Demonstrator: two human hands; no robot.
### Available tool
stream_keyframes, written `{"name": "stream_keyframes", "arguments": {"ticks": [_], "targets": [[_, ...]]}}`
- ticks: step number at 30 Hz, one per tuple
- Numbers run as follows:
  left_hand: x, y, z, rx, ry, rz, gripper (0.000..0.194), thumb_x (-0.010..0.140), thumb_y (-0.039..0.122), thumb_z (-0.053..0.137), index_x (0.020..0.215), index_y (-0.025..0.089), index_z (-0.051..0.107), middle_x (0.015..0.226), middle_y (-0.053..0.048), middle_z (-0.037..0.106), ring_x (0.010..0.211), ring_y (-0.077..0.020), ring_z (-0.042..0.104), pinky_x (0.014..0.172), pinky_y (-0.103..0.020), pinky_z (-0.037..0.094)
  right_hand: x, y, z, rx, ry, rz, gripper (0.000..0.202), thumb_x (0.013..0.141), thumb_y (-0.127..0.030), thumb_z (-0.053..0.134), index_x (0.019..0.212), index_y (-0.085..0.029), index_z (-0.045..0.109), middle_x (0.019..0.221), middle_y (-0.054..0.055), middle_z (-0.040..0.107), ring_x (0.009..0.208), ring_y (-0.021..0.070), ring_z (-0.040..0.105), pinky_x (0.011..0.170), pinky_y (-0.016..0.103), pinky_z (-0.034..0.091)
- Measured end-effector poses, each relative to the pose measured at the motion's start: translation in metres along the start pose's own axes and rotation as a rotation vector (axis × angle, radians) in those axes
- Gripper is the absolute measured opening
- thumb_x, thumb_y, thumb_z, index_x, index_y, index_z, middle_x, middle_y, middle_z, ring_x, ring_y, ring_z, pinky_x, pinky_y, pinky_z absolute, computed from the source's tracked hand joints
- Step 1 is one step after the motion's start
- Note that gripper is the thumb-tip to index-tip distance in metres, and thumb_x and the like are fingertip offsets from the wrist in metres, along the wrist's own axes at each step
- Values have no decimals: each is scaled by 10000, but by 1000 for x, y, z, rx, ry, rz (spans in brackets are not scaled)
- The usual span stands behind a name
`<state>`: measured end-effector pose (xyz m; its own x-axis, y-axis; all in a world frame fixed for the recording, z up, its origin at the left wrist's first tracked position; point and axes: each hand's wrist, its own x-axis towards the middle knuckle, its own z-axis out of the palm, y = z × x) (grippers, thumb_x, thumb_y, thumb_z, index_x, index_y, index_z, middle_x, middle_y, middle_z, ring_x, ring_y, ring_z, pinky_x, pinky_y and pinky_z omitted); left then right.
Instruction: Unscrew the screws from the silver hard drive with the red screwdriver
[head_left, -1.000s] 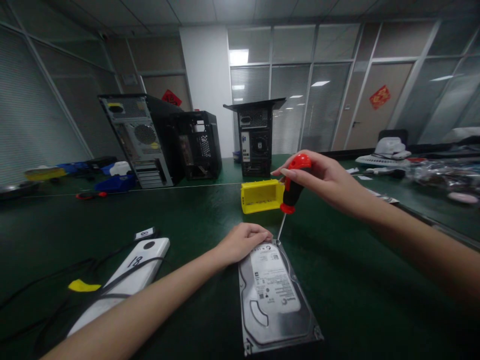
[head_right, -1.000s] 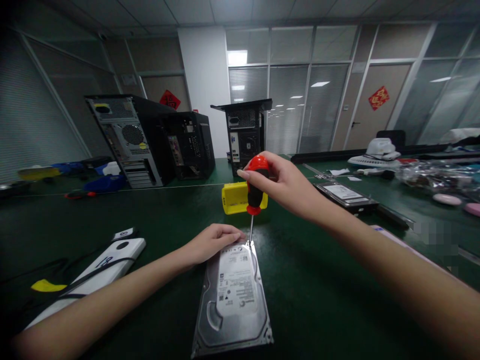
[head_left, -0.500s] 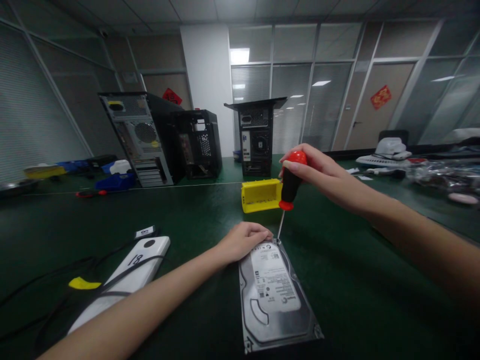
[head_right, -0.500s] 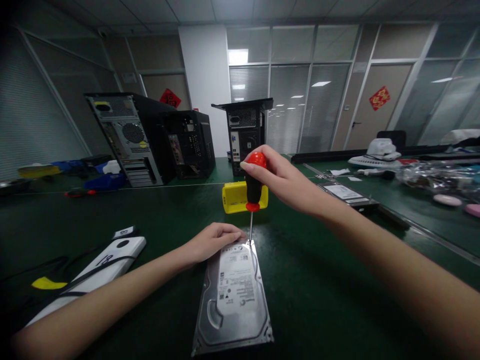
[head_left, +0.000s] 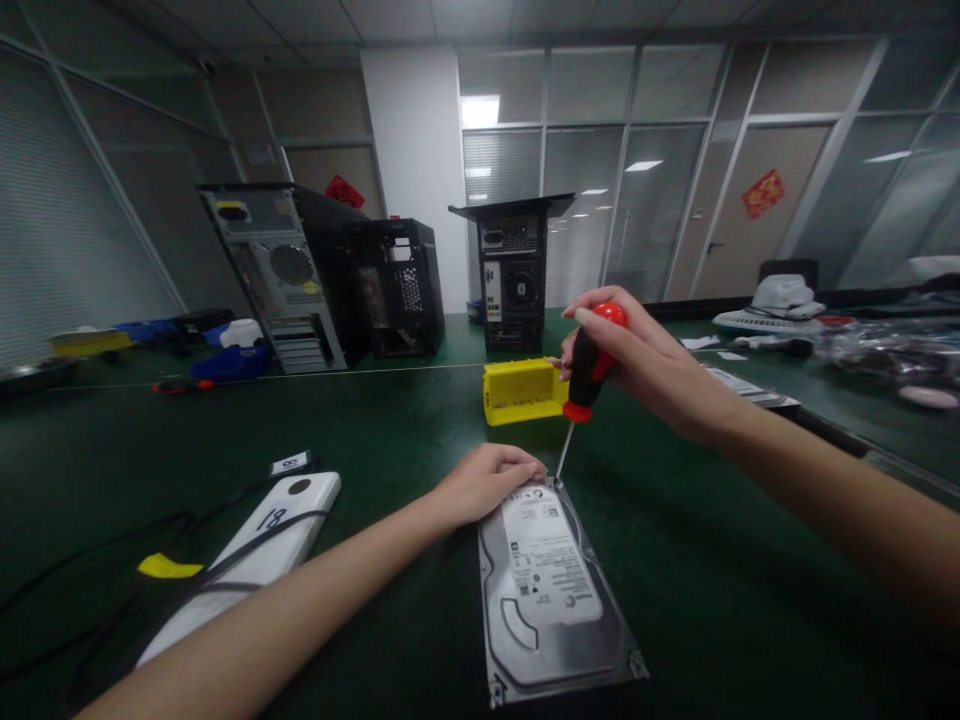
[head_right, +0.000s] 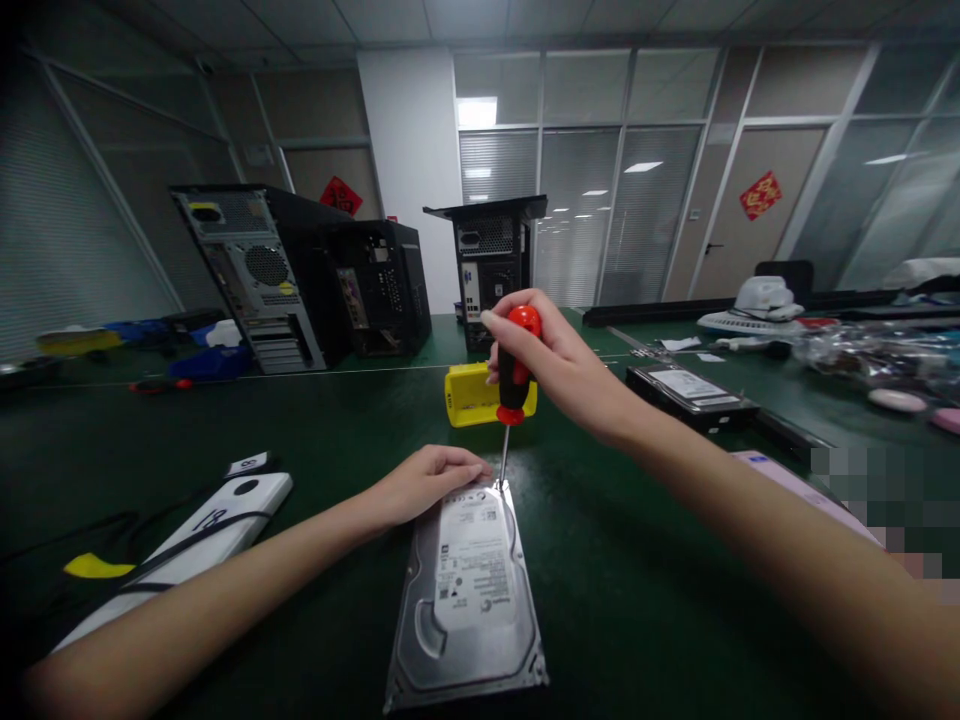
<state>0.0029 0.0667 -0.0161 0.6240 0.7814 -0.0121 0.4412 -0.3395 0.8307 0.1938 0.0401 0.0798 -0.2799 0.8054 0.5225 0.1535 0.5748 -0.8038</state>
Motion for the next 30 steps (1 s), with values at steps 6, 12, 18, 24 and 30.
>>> {"name": "stream_keyframes", "arguments": {"ticks": [6, 12, 18, 24, 30], "targets": [[-1, 1, -1, -2, 0, -6, 307, 876, 337, 465, 1036, 158, 656, 1007, -52, 674, 906, -192, 597, 788, -272, 421, 2, 0, -2, -52, 14, -4, 242, 855, -426, 480, 997, -231, 497, 884, 24, 580, 828, 173, 593, 783, 365, 485], [-1, -1, 0, -45, -3, -4, 309, 867, 339, 481, 1045, 154, 652, 1010, -59, 670, 902, -191, 595, 802, -285, 418, 2, 0, -2, 51, 6, -20, 223, 793, -346, 597, 886, -211, 446, 828, 12, 610, 794, 165, 614, 801, 383, 481], [-5, 10, 1, -214, -36, -103, 305, 858, 275, 500, 1090, 131, 634, 1071, -81, 651, 960, -203, 581, 823, -302, 421, 3, 1, 2, 111, -5, 16, 174, 823, -347, 550, 902, -217, 467, 726, -26, 558, 630, 126, 581, 652, 315, 505], [-7, 22, 1, -319, 31, -222, 281, 854, 182, 492, 1084, 108, 635, 1118, -96, 634, 1006, -195, 568, 880, -305, 404, 4, 2, 4, 84, -15, 39, 209, 885, -384, 420, 982, -220, 508, 802, 2, 564, 703, 148, 607, 701, 341, 507], [-3, 13, 2, -373, 41, -195, 262, 832, 184, 526, 1049, 104, 652, 1086, -98, 653, 980, -195, 583, 892, -318, 399, 1, 2, 7, 34, 16, -81, 207, 850, -383, 508, 960, -208, 514, 899, 21, 576, 778, 154, 614, 731, 331, 513]]}}
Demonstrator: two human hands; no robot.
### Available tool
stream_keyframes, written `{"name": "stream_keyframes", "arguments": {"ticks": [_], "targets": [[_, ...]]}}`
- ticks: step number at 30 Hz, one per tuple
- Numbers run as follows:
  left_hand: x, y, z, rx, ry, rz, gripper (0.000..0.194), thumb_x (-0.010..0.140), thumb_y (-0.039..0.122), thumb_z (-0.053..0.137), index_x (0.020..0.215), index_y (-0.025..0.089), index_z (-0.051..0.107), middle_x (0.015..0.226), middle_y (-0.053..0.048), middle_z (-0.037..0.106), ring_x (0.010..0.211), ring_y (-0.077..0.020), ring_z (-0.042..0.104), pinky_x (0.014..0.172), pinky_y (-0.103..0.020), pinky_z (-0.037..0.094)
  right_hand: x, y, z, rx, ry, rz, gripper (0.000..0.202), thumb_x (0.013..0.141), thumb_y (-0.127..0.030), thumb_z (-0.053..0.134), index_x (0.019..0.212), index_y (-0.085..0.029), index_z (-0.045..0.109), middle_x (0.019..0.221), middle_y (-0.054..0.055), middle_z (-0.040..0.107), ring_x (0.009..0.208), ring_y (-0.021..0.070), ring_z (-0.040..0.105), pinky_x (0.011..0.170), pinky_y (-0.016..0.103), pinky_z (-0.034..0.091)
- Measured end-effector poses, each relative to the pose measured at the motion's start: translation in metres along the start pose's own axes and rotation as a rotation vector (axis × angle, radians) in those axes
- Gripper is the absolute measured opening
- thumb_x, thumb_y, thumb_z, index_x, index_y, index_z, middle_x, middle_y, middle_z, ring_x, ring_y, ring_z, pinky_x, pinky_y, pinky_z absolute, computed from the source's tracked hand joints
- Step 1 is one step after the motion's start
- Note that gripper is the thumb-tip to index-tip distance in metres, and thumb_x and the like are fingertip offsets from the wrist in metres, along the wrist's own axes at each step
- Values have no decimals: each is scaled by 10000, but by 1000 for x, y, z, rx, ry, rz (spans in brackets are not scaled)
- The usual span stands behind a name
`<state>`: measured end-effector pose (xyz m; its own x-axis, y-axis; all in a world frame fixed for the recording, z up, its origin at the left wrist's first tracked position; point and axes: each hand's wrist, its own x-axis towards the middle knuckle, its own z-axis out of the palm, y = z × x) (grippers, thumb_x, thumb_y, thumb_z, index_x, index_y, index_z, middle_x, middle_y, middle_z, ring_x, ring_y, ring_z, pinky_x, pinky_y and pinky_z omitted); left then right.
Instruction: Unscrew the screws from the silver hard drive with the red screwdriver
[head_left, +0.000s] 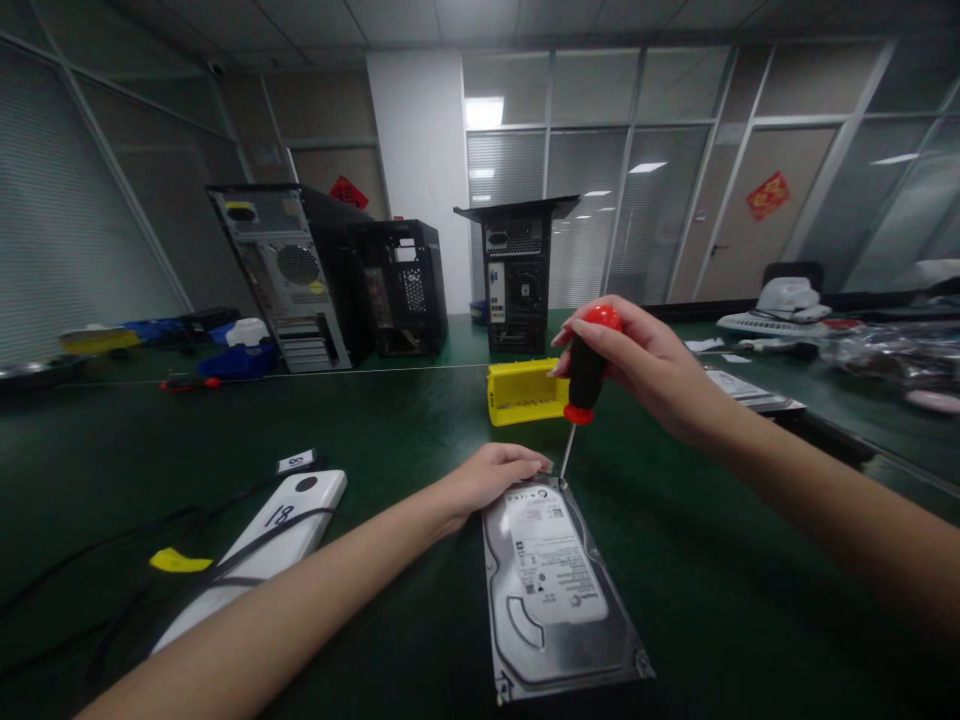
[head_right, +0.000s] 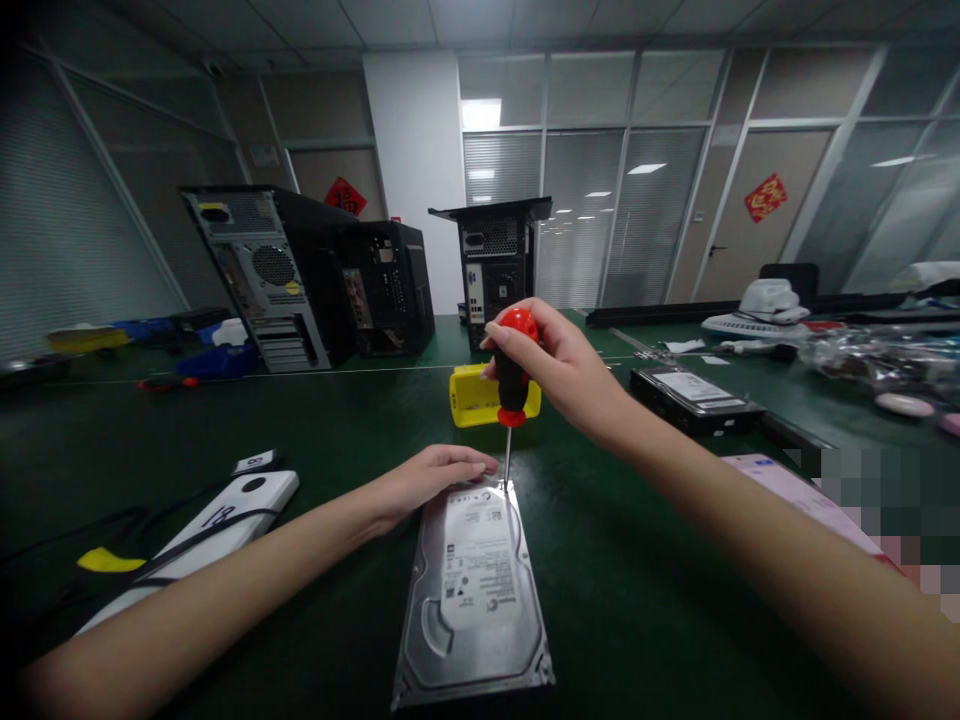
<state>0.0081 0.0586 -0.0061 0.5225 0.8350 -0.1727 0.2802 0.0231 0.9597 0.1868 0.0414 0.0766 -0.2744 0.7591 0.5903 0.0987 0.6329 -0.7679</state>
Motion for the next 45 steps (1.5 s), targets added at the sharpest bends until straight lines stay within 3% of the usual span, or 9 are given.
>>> {"name": "stream_keyframes", "arguments": {"ticks": [8, 16, 24, 29, 33, 39, 41, 43, 45], "targets": [[3, -4, -2, -54, -26, 2, 276, 820, 185, 547, 1064, 98, 640, 1068, -91, 658, 954, -174, 593, 884, -297, 405, 1, -1, 2, -164, 89, -81, 251, 815, -404, 547, 1007, -242, 543, 873, 22, 563, 744, 160, 596, 688, 321, 513], [0, 0, -2, -40, -34, -21, 260, 820, 195, 555, 1055, 129, 645, 1072, -69, 656, 974, -175, 588, 895, -308, 406, 2, -6, -2, -283, 46, -80, 260, 847, -382, 495, 1048, -223, 541, 1026, 57, 569, 861, 192, 573, 699, 328, 487], [-1, 0, -2, -27, -38, 3, 286, 813, 226, 564, 1067, 119, 643, 1098, -82, 646, 1005, -195, 574, 909, -322, 392, 2, -8, -1, -143, 11, -9, 232, 778, -325, 613, 887, -226, 434, 741, -16, 570, 682, 157, 610, 665, 324, 507], [-2, 2, -3, -17, -51, -8, 318, 824, 231, 540, 1111, 114, 611, 1119, -93, 629, 1015, -198, 569, 899, -318, 402, 1, -6, -2, -184, 4, -19, 210, 812, -347, 565, 947, -215, 472, 773, -12, 536, 673, 134, 581, 633, 288, 494], [-5, 2, -2, 256, -28, 88, 403, 805, 361, 564, 1147, 148, 582, 1167, -93, 586, 1058, -235, 533, 902, -341, 383, 0, -8, -5, -191, -58, -23, 190, 831, -316, 541, 983, -217, 483, 825, -7, 520, 719, 128, 569, 661, 279, 490], [-28, 21, 16, 759, 289, 401, 278, 776, 428, 566, 893, 176, 578, 924, -46, 601, 866, -221, 539, 838, -369, 385, 5, -8, -7, -318, -51, -40, 210, 784, -367, 595, 893, -208, 512, 802, 16, 556, 731, 167, 567, 678, 338, 491], [-44, 25, 27, 926, 108, 437, 329, 749, 485, 583, 894, 190, 593, 926, -51, 605, 870, -240, 544, 827, -387, 399, 8, -6, -8, -366, -4, -39, 210, 769, -367, 611, 859, -203, 514, 756, 16, 569, 715, 175, 568, 685, 359, 490], [-62, 19, 37, 1045, -99, 424, 536, 695, 538, 630, 1119, 217, 563, 1187, -103, 542, 1063, -333, 495, 867, -436, 403, 10, -3, -9, -370, 16, -20, 212, 755, -360, 624, 831, -203, 502, 724, 13, 576, 700, 181, 578, 681, 372, 494], [-78, 1, 44, 1149, -167, 390, 557, 787, 384, 598, 1304, 254, 436, 1392, -129, 383, 1227, -409, 361, 902, -500, 389, 11, -1, -8, -324, 21, -7, 220, 748, -351, 629, 827, -204, 487, 731, 10, 578, 696, 180, 592, 676, 371, 501]]}}
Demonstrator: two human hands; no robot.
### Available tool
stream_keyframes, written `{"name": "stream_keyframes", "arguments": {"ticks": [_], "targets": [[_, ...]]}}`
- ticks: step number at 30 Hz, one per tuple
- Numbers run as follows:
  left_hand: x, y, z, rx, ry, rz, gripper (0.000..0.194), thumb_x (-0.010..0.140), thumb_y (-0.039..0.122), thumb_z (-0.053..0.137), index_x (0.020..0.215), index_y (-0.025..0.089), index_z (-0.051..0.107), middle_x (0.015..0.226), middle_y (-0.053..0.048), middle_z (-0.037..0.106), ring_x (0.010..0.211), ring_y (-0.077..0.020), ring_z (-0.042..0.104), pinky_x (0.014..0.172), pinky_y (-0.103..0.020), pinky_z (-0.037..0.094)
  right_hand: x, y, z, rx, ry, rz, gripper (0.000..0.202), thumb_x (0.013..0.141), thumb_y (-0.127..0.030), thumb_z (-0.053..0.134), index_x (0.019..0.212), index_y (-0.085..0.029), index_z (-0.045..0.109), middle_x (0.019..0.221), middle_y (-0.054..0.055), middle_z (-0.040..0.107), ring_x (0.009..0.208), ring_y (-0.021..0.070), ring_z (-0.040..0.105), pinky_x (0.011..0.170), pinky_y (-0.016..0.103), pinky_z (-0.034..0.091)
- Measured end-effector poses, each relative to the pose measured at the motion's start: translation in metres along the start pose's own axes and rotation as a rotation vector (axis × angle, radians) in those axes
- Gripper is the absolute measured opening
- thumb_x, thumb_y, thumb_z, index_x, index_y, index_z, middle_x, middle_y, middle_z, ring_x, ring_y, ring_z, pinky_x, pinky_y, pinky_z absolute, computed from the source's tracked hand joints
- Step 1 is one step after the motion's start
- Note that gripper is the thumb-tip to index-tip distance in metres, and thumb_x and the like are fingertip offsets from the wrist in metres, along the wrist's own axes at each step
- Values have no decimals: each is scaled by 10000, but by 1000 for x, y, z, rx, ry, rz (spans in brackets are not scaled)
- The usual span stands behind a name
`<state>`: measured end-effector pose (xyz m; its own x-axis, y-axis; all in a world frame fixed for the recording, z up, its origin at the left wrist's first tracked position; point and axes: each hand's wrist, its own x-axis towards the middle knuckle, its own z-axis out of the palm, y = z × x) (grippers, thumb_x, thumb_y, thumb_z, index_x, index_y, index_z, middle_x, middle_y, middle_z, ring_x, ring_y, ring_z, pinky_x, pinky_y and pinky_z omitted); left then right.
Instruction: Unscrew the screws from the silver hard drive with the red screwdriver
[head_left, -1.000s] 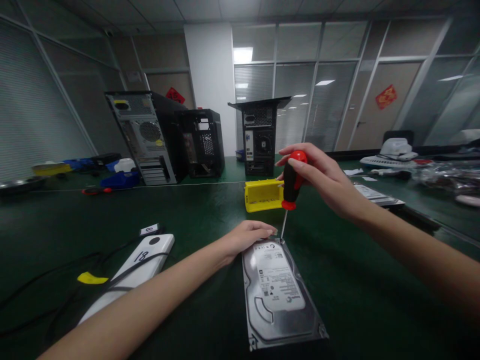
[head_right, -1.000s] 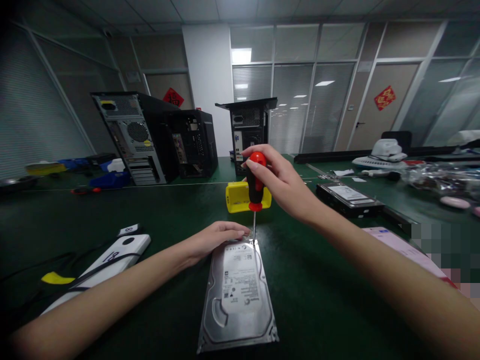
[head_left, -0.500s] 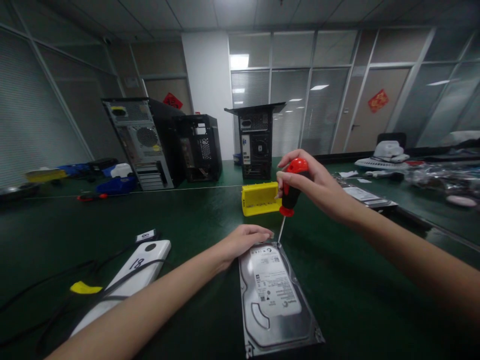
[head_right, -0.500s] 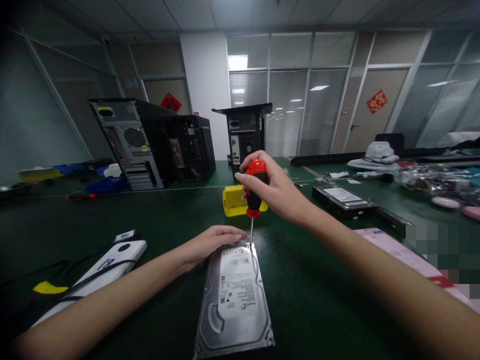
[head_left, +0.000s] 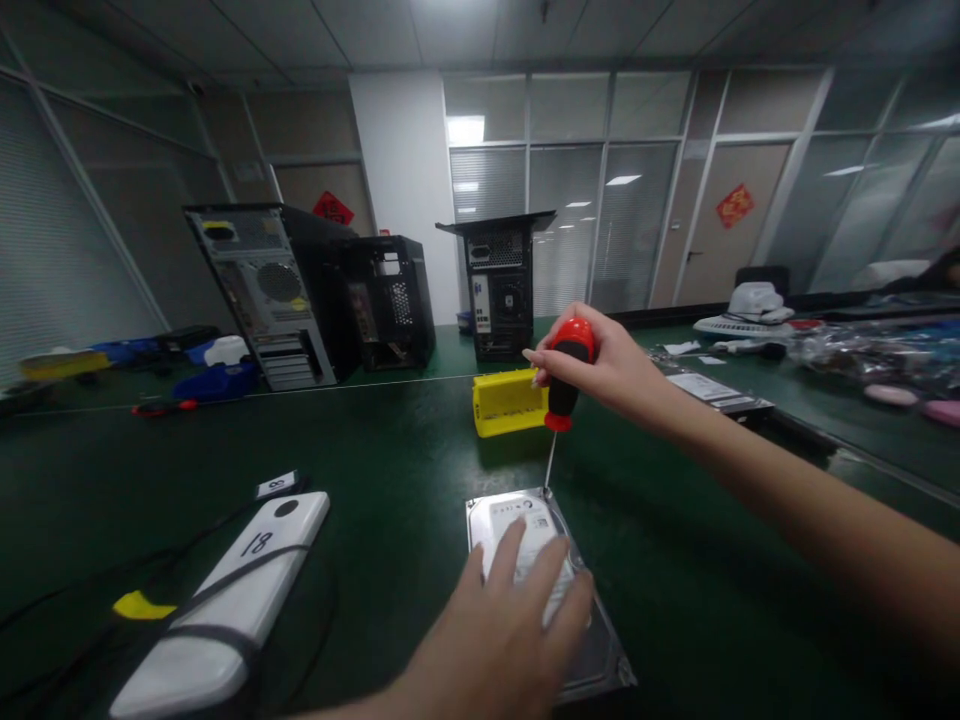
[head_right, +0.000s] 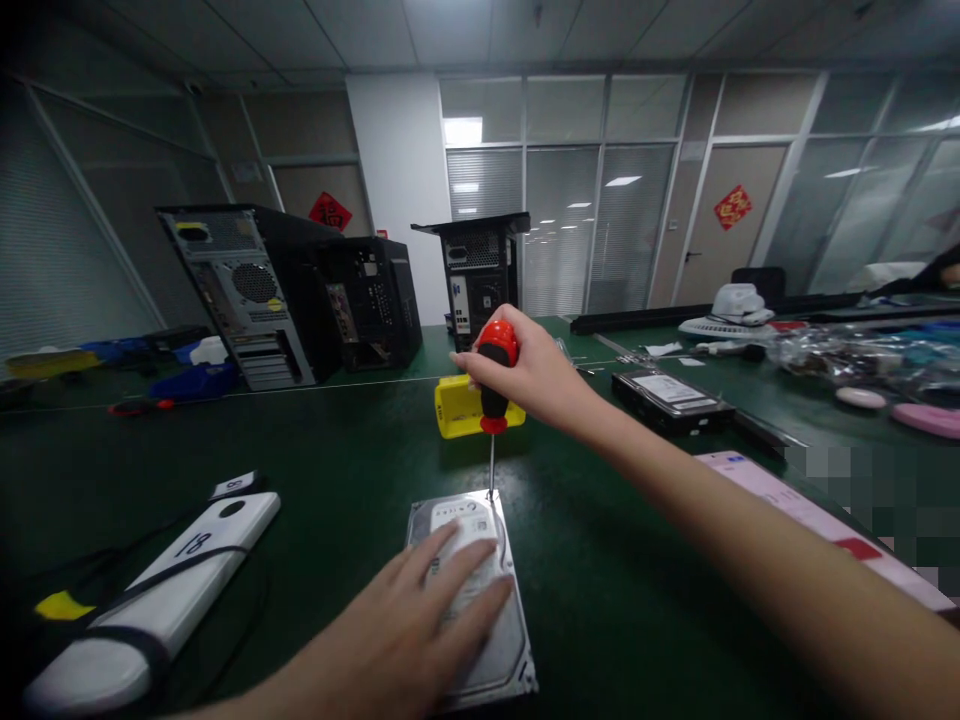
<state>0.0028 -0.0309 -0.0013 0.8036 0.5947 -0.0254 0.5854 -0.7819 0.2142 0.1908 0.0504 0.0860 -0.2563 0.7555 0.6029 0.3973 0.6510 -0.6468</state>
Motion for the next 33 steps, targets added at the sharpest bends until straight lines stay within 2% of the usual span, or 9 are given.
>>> {"name": "stream_keyframes", "arguments": {"ticks": [2, 5, 9, 14, 17, 21, 26, 30, 33], "targets": [[-15, -2, 22, 19, -20, 35, 531, 870, 314, 505, 1366, 361, 323, 1467, -66, 274, 1287, -415, 284, 904, -520, 409, 0, 1, 3, 62, 23, 11, 239, 742, -346, 634, 865, -209, 482, 758, 2, 566, 690, 169, 600, 674, 362, 509], [-27, -11, 44, 28, 81, -4, 585, 897, 265, 465, 1393, 425, 198, 1491, -22, 185, 1316, -394, 236, 914, -505, 443, 1, 3, 9, 171, 40, 43, 289, 748, -361, 624, 953, -224, 473, 791, -12, 528, 669, 144, 593, 669, 345, 517], [-22, -17, 46, 17, 15, -46, 834, 758, 377, 666, 1426, 306, 171, 1485, -122, 140, 1297, -459, 201, 907, -562, 446, 4, 9, 13, 376, -37, 100, 240, 833, -403, 495, 1002, -242, 441, 793, -21, 503, 650, 132, 578, 643, 340, 517], [-17, -19, 53, 28, 24, 24, 658, 876, 308, 511, 1425, 334, 149, 1473, -95, 191, 1296, -447, 193, 929, -598, 407, 8, 14, 5, 251, -73, 99, 294, 838, -438, 486, 1057, -242, 482, 877, 9, 530, 768, 147, 557, 672, 296, 483], [-19, -18, 59, 31, 37, 43, 659, 883, 328, 490, 1428, 336, 121, 1476, -88, 191, 1307, -431, 170, 957, -582, 391, 9, 15, 1, 138, -65, 82, 336, 837, -469, 485, 1072, -229, 503, 910, 21, 544, 812, 144, 530, 679, 265, 453], [-11, -9, 47, 4, 18, -36, 636, 866, 308, 526, 1419, 305, 211, 1470, -109, 214, 1310, -425, 181, 983, -588, 353, 12, 19, 1, 170, -77, 80, 342, 851, -481, 458, 1076, -224, 478, 898, 21, 543, 792, 137, 537, 661, 261, 449], [9, -7, 21, -15, -31, -76, 623, 865, 192, 501, 1420, 254, 225, 1486, -109, 169, 1332, -410, 70, 1013, -641, 235, 13, 14, 2, 82, -155, -11, 318, 870, -442, 448, 1101, -223, 460, 943, 33, 544, 844, 157, 547, 734, 309, 454], [18, -14, 10, -36, -18, -116, 591, 875, 171, 480, 1410, 274, 251, 1490, -81, 177, 1345, -376, 78, 1041, -607, 216, 17, 11, 3, 24, -216, -64, 275, 867, -413, 464, 1041, -202, 493, 957, 47, 557, 854, 165, 550, 782, 334, 457], [17, -14, 4, -64, 14, -131, 539, 886, 221, 485, 1390, 275, 304, 1480, -49, 235, 1353, -336, 128, 1057, -547, 256, 29, 19, 0, 72, -191, 5, 252, 853, -416, 479, 990, -204, 474, 903, 46, 582, 824, 166, 577, 754, 339, 486]]}}
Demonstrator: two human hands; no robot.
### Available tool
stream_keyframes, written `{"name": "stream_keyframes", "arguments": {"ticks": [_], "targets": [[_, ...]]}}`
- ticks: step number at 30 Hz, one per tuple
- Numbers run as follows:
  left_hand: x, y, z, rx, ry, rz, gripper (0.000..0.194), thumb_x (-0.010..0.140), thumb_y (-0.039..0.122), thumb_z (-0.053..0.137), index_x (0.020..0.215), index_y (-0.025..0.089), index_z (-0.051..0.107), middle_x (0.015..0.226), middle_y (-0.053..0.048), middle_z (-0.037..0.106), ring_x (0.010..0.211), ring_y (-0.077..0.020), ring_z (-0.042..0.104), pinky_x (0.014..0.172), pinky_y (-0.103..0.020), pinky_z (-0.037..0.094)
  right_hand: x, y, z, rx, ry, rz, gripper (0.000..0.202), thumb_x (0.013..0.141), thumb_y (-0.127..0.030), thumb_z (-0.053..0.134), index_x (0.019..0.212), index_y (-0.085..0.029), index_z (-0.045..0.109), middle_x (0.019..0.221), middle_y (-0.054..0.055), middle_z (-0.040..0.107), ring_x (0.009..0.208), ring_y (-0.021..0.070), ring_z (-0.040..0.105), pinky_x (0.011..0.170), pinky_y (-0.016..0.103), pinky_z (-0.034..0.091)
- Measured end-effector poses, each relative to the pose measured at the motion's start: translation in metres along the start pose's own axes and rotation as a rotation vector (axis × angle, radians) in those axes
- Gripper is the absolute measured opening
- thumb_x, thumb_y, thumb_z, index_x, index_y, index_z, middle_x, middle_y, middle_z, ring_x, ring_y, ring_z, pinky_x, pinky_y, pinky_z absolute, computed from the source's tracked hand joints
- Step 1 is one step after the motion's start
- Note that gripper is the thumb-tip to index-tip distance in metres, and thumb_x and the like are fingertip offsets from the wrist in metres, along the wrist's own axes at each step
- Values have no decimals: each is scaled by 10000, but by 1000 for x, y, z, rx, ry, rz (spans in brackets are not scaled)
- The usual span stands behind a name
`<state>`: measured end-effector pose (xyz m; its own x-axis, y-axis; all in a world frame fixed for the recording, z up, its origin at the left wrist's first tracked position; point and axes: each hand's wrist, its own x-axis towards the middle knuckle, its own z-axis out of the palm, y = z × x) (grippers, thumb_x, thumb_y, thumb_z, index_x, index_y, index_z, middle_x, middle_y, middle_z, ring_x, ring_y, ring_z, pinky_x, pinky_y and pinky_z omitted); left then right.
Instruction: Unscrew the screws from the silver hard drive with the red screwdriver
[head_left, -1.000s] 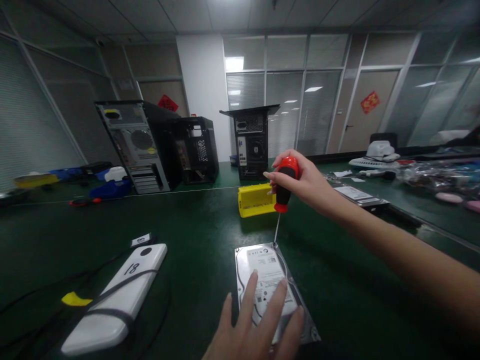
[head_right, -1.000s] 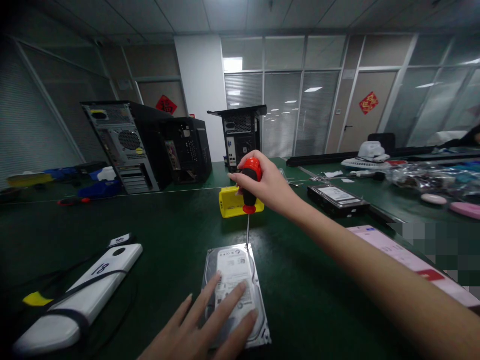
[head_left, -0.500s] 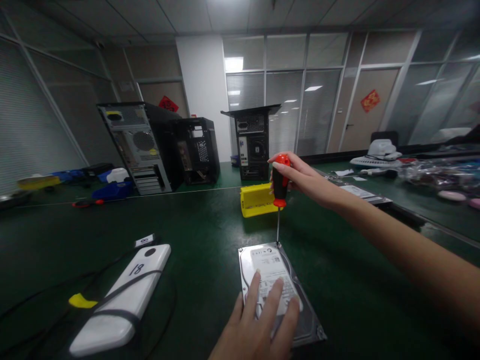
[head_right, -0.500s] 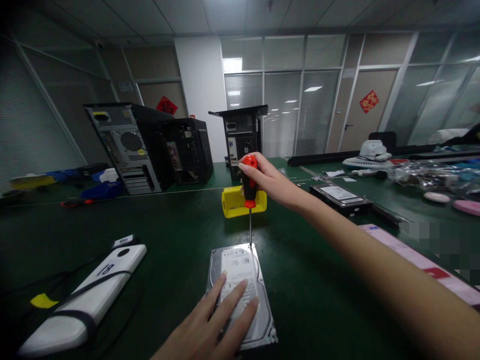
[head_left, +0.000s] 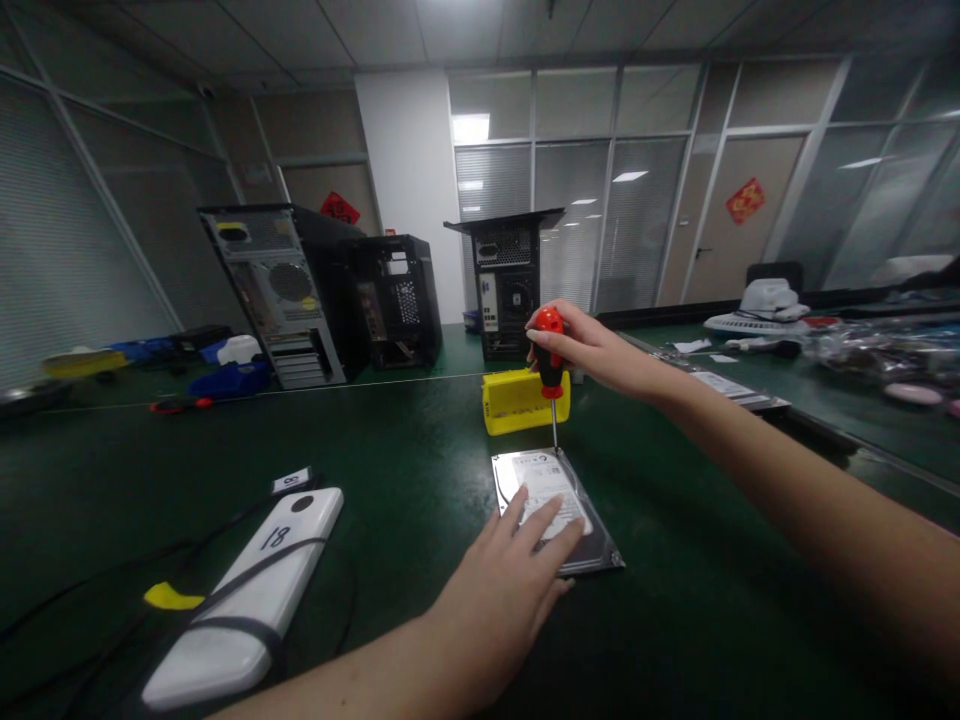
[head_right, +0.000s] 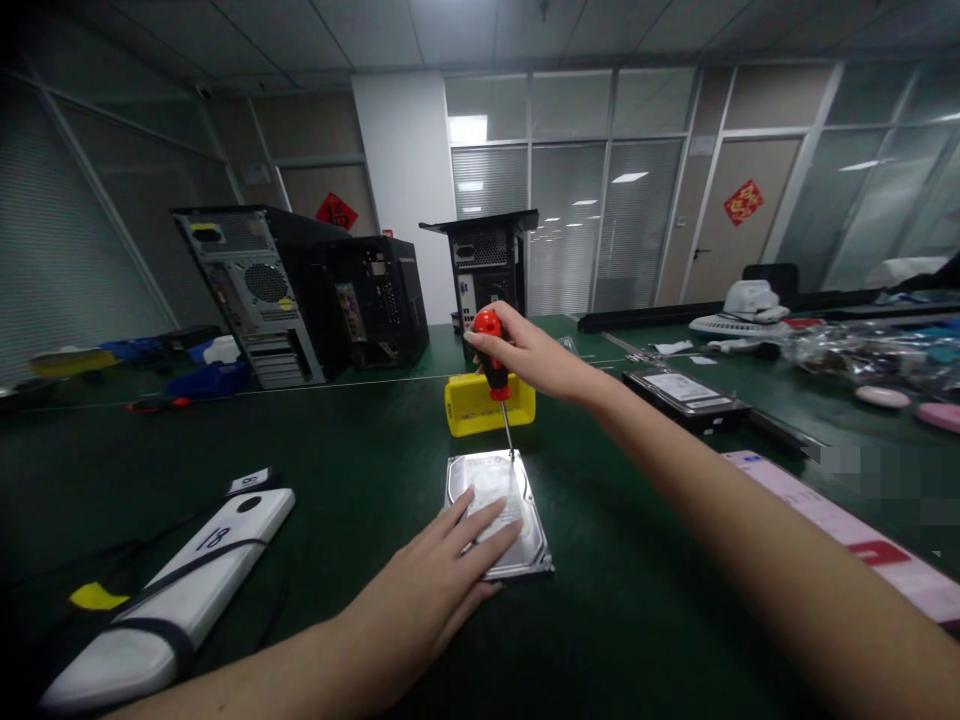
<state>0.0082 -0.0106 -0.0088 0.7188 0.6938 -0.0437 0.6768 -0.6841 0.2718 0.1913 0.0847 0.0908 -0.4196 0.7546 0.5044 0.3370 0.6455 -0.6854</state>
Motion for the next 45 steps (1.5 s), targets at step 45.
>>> {"name": "stream_keyframes", "arguments": {"ticks": [45], "targets": [[-1, -4, 16, 39, 166, -20, 477, 912, 310, 417, 1380, 290, 323, 1458, 19, 282, 1350, -258, 209, 1074, -478, 285, -11, -6, -65, -170, -89, 287, 414, 740, -442, 622, 1018, -191, 445, 835, 54, 635, 657, 179, 653, 623, 343, 563]]}}
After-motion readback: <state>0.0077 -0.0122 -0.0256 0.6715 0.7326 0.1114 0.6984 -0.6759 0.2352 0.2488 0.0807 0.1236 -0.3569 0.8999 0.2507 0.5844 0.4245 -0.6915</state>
